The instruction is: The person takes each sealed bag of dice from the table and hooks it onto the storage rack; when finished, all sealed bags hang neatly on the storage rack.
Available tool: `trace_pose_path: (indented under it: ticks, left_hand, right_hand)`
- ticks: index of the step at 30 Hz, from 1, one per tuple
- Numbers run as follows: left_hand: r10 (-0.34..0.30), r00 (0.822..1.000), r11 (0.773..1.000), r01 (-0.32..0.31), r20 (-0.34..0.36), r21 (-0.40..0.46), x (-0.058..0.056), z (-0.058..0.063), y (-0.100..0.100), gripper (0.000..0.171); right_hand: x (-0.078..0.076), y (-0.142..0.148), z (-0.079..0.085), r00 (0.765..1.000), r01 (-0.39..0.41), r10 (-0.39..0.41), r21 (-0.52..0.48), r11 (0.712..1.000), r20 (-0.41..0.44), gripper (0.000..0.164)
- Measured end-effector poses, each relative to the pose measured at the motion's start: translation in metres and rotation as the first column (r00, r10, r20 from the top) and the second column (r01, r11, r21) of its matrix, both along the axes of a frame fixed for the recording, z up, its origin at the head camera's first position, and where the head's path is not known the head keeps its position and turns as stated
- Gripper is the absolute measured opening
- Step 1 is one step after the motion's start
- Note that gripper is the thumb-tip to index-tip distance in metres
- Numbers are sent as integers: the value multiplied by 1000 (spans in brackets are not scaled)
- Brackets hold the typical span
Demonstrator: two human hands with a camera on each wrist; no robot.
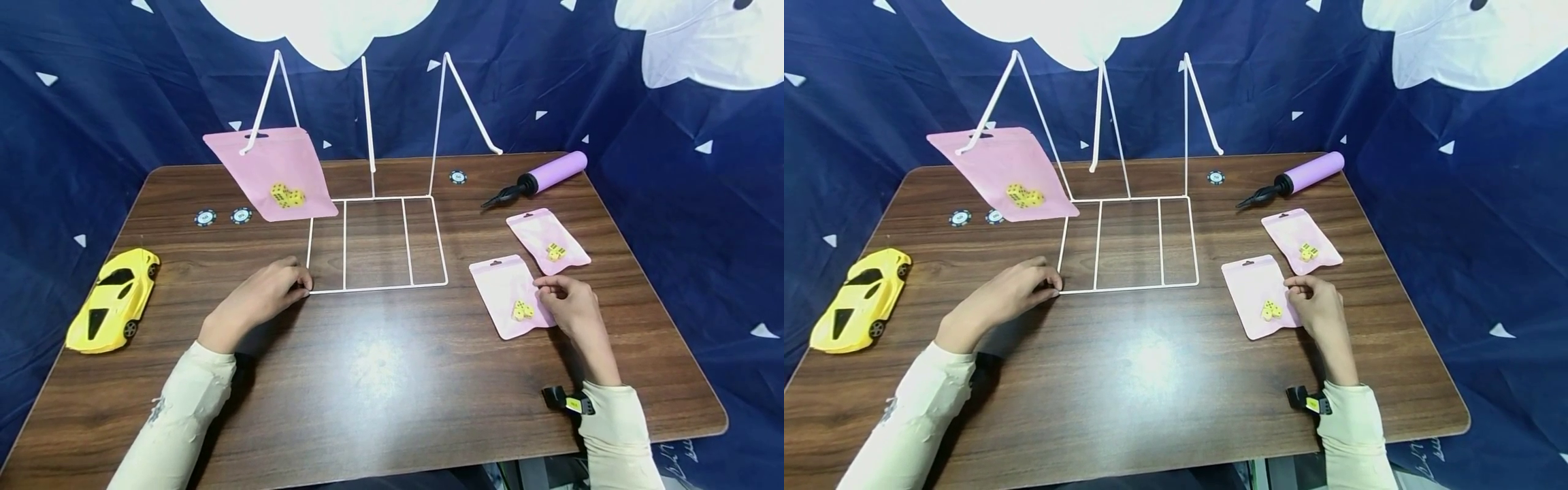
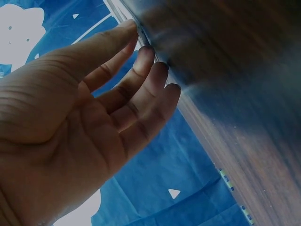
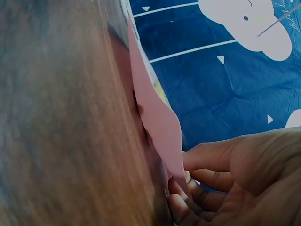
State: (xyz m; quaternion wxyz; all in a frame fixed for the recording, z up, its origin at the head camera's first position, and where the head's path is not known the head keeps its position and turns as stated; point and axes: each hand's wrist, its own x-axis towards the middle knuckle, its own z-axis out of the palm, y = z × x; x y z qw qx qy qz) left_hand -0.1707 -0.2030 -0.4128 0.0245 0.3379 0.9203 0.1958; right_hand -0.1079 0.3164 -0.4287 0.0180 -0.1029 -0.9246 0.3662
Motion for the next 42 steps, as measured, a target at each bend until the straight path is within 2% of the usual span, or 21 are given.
trace_pose_path:
  ticks: [10,18,27,33,37,42]
  left_hand:
    - [4,1000,1000,-4,-7,-9,1,1,1,17]
    - [9,1000,1000,-9,-2,-11,3,1,1,17]
    - [22,1000,999,-22,2,-26,3,1,3,16]
    - [23,1000,999,-23,19,-29,2,1,4,16]
    - [24,999,999,-22,37,-32,1,2,4,15]
    - [20,999,999,-19,28,-29,1,1,3,15]
  right_hand:
    - [2,-2,2,997,62,-67,-128,990,-35,25]
    - [1,-8,4,986,123,-146,-248,961,-77,23]
    - [1,-15,7,959,163,-238,-388,907,-153,23]
    - [0,-16,7,935,178,-306,-504,845,-181,20]
    - [-2,-18,9,918,158,-337,-586,795,-210,17]
    - [-4,-24,14,896,105,-352,-640,761,-272,17]
